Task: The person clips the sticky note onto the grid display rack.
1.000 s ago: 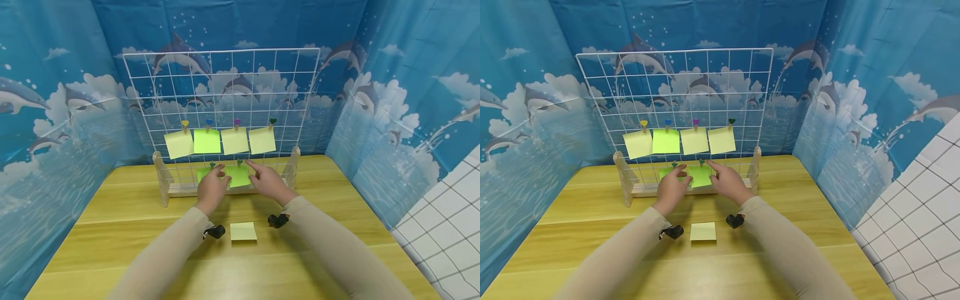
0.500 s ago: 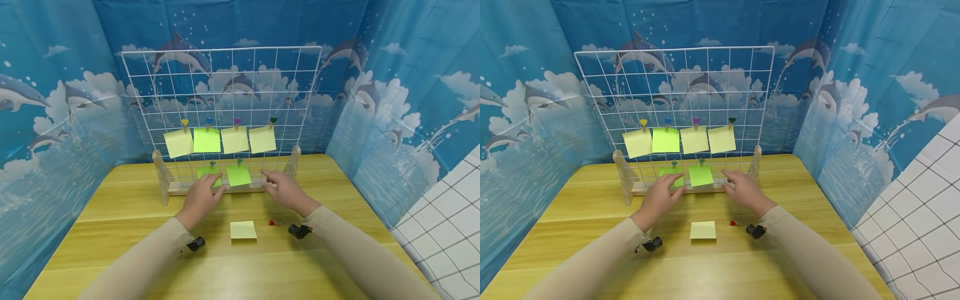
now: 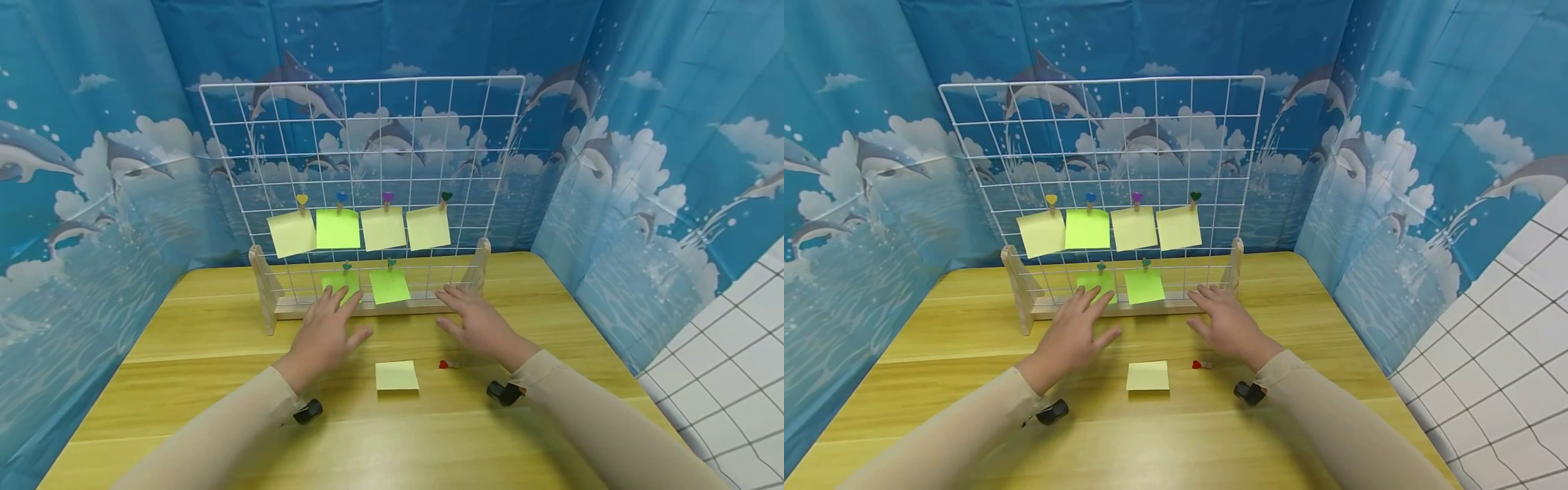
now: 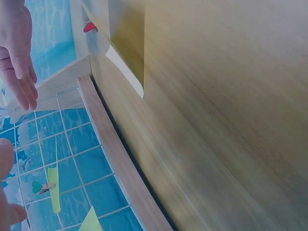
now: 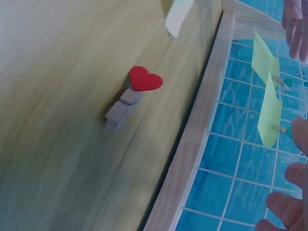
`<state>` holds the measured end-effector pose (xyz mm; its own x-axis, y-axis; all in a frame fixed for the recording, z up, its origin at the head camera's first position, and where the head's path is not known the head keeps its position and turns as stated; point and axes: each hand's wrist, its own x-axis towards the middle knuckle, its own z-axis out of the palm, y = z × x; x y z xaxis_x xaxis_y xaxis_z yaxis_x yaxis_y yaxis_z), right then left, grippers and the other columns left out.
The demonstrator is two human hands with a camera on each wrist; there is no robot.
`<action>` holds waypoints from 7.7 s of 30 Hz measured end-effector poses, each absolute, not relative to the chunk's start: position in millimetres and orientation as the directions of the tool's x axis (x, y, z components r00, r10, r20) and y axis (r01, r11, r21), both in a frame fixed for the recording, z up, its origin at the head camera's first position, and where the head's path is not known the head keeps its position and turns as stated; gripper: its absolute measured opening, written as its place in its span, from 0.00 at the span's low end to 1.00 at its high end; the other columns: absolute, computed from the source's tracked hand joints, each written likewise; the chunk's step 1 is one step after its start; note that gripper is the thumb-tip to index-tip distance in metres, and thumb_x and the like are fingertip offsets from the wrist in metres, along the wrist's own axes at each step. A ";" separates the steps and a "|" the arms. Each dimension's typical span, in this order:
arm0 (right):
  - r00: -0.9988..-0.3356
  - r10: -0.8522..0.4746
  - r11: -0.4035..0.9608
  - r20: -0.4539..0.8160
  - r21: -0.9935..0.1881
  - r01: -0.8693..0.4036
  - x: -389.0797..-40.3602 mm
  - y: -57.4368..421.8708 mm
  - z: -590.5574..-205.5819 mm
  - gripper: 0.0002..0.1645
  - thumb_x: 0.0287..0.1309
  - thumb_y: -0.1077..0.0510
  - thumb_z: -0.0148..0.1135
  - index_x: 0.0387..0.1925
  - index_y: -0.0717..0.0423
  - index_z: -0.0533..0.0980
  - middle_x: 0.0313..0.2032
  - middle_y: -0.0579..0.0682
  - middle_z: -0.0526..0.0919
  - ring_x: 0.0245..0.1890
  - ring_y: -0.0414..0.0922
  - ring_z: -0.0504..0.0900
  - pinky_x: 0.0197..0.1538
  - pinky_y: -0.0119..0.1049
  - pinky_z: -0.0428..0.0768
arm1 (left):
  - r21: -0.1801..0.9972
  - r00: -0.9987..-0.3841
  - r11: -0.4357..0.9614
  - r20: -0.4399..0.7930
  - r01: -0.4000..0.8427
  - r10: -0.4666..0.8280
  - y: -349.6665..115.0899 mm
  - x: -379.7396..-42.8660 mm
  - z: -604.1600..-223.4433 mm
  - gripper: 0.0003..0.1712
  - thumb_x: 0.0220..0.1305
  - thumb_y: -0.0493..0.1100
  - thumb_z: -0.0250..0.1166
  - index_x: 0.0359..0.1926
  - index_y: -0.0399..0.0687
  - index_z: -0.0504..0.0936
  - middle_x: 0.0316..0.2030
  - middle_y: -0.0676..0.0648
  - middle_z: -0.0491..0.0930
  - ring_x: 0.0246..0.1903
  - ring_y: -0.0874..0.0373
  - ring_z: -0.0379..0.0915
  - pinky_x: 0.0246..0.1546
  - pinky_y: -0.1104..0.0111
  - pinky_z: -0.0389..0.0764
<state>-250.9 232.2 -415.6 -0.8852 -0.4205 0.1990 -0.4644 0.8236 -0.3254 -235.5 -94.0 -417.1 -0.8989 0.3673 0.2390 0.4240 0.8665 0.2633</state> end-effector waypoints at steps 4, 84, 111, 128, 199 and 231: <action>-0.884 -0.427 0.832 0.190 -0.302 -0.466 -246.9 235.0 -416.3 0.40 0.74 0.46 0.64 0.79 0.54 0.65 0.79 0.63 0.63 0.80 0.69 0.57 0.78 0.68 0.58 | 0.256 -0.904 0.871 0.209 0.419 0.374 -95.2 -231.6 -417.1 0.46 0.74 0.70 0.58 0.83 0.55 0.59 0.81 0.37 0.58 0.81 0.30 0.46 0.80 0.38 0.52; -0.826 -0.562 0.798 0.052 -0.229 -0.557 -219.6 251.0 -450.0 0.38 0.76 0.43 0.60 0.79 0.52 0.66 0.78 0.67 0.63 0.78 0.73 0.58 0.76 0.72 0.59 | 0.298 -0.889 0.860 -0.069 0.415 0.453 -79.8 -197.2 -461.5 0.45 0.74 0.70 0.59 0.79 0.48 0.67 0.79 0.35 0.62 0.79 0.28 0.51 0.78 0.36 0.55; -0.723 -0.691 0.697 0.000 -0.265 -0.666 -232.7 246.5 -455.5 0.17 0.68 0.51 0.70 0.55 0.51 0.87 0.39 0.41 0.86 0.36 0.33 0.76 0.44 0.36 0.82 | 0.294 -0.873 0.851 -0.093 0.435 0.478 -73.9 -200.4 -462.4 0.38 0.69 0.65 0.68 0.67 0.44 0.81 0.72 0.37 0.74 0.75 0.30 0.63 0.75 0.38 0.63; -0.772 -0.631 0.752 -0.074 -0.304 -0.586 -236.9 243.4 -459.9 0.07 0.66 0.57 0.71 0.44 0.50 0.89 0.41 0.42 0.91 0.37 0.34 0.81 0.45 0.38 0.83 | 0.233 -0.881 0.862 -0.047 0.450 0.472 -66.9 -199.8 -464.1 0.35 0.66 0.64 0.72 0.61 0.43 0.84 0.64 0.42 0.82 0.69 0.43 0.73 0.71 0.42 0.70; -0.845 -0.525 0.771 -0.100 -0.477 -0.423 -231.6 248.3 -454.1 0.03 0.67 0.58 0.71 0.41 0.46 0.86 0.33 0.36 0.83 0.32 0.36 0.75 0.38 0.32 0.76 | 0.673 -0.923 0.708 -0.096 0.215 0.372 -53.1 -205.4 -459.4 0.12 0.77 0.48 0.64 0.46 0.49 0.91 0.25 0.55 0.83 0.25 0.62 0.75 0.35 0.64 0.78; -0.932 -0.362 0.760 0.018 -0.574 -0.306 -234.9 258.3 -447.3 0.09 0.68 0.62 0.67 0.48 0.60 0.84 0.37 0.45 0.86 0.34 0.39 0.78 0.41 0.35 0.80 | 0.766 -0.934 0.604 -0.011 0.222 0.358 -39.8 -210.2 -451.8 0.18 0.78 0.45 0.63 0.64 0.51 0.84 0.42 0.53 0.85 0.41 0.59 0.80 0.30 0.67 0.76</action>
